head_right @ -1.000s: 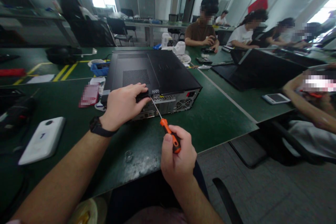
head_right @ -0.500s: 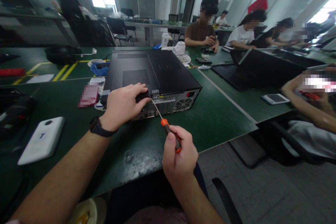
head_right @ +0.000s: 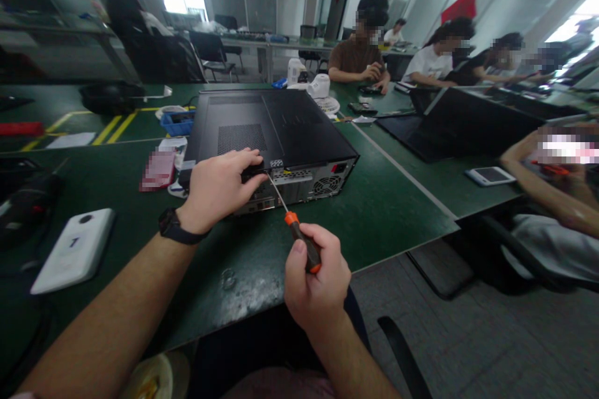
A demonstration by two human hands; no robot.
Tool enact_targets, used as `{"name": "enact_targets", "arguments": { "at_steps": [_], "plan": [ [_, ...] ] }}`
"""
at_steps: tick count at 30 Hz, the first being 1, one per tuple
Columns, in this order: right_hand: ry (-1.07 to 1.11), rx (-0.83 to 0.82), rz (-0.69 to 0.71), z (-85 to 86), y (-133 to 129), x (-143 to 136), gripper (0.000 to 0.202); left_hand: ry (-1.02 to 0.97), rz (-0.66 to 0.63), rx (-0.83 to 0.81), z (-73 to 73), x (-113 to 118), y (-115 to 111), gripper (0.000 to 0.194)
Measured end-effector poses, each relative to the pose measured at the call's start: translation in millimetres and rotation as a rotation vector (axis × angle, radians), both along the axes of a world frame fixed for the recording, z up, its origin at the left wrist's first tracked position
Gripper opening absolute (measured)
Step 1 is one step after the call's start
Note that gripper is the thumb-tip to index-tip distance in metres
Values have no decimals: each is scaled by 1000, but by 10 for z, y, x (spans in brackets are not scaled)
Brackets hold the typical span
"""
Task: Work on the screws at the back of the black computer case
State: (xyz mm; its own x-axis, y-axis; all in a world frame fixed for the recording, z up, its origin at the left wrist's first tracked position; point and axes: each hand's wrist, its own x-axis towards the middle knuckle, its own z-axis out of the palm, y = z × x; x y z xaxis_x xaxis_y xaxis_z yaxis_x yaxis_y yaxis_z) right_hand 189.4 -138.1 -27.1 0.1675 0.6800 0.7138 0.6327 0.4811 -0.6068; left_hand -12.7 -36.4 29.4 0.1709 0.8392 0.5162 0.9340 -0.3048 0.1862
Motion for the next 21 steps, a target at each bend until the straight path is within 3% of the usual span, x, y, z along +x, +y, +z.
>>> {"name": "enact_targets", "arguments": {
  "at_steps": [15,21],
  "plan": [
    [33,-55,24,-22,-30,5,24,4,8,-20,-1,-4,0,26],
    [20,-2,88,44,-28,-4,24,-10,-7,-7,5,-2,-13,25]
  ]
}}
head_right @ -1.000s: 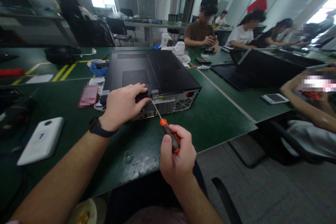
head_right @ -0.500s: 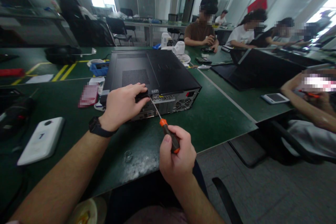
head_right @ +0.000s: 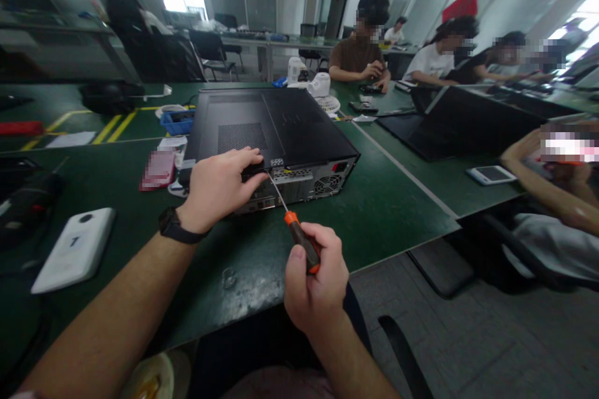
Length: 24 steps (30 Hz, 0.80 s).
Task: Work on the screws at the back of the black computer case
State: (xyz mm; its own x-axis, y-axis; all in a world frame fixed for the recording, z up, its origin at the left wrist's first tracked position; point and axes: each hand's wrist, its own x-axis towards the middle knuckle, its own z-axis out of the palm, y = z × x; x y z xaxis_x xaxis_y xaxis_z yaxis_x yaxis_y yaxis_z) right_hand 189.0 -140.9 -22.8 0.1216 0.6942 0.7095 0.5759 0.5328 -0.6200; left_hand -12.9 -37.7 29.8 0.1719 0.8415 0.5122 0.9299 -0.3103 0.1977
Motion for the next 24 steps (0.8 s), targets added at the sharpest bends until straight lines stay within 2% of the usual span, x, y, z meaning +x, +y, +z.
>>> {"name": "enact_targets", "arguments": {
  "at_steps": [7,12,16,24],
  "plan": [
    [-16,25,-95,-71,22,5,21,10,2,16,-12,-8,7,25],
    [25,3,-86,-118,34,16,20,3,-1,13,-15,-6,11,25],
    [12,-45,-62,-80,8,12,23,6,10,8,-11,-4,9,25],
    [-51,83,-29,22,39,0,21,-7,5,0,-18,-6,7,27]
  ]
}}
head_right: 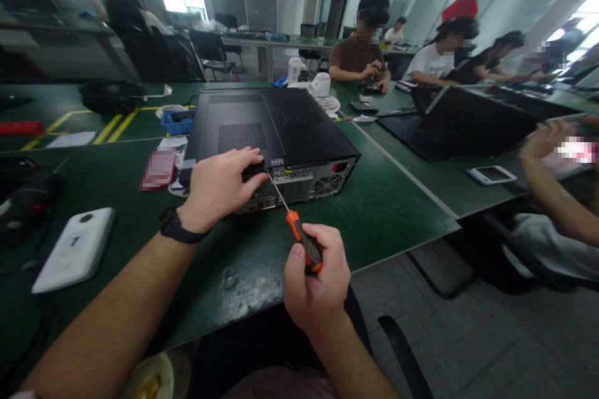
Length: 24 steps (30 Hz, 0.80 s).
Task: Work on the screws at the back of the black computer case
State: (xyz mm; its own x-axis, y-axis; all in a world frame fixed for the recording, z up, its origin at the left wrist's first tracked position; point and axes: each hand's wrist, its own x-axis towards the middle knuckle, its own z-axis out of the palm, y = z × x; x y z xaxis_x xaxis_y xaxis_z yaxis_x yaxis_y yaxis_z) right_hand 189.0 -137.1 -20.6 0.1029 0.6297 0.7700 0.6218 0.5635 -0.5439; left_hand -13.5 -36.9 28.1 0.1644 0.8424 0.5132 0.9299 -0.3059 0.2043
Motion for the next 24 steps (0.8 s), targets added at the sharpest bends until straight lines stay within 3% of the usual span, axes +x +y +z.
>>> {"name": "enact_targets", "arguments": {
  "at_steps": [11,24],
  "plan": [
    [74,-127,-68,-111,-4,17,21,7,1,19,-6,3,6,25],
    [-13,-38,-14,35,-8,-4,23,10,11,-2,31,17,-15,24]
  ]
}}
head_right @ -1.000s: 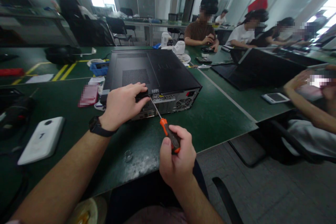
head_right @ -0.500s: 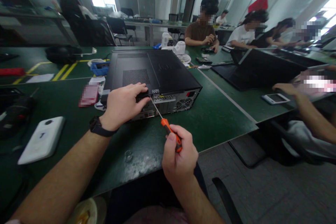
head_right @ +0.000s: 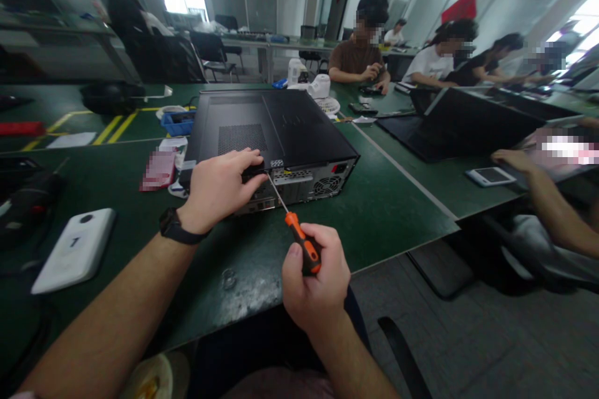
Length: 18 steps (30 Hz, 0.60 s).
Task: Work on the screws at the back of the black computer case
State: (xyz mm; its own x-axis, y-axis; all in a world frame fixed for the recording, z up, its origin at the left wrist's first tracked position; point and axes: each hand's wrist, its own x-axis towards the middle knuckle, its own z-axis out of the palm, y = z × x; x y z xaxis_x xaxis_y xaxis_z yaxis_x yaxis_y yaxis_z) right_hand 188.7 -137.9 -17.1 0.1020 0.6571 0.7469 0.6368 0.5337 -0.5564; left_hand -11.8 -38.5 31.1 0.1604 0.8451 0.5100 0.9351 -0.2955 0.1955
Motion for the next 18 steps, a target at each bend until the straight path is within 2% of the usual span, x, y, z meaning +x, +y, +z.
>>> {"name": "enact_targets", "arguments": {
  "at_steps": [12,18],
  "plan": [
    [-7,2,-75,-39,-6,2,19,1,-24,20,-31,-18,18,24],
    [85,-37,-73,-101,20,-4,16,-2,-19,19,-27,-14,14,24]
  ]
}}
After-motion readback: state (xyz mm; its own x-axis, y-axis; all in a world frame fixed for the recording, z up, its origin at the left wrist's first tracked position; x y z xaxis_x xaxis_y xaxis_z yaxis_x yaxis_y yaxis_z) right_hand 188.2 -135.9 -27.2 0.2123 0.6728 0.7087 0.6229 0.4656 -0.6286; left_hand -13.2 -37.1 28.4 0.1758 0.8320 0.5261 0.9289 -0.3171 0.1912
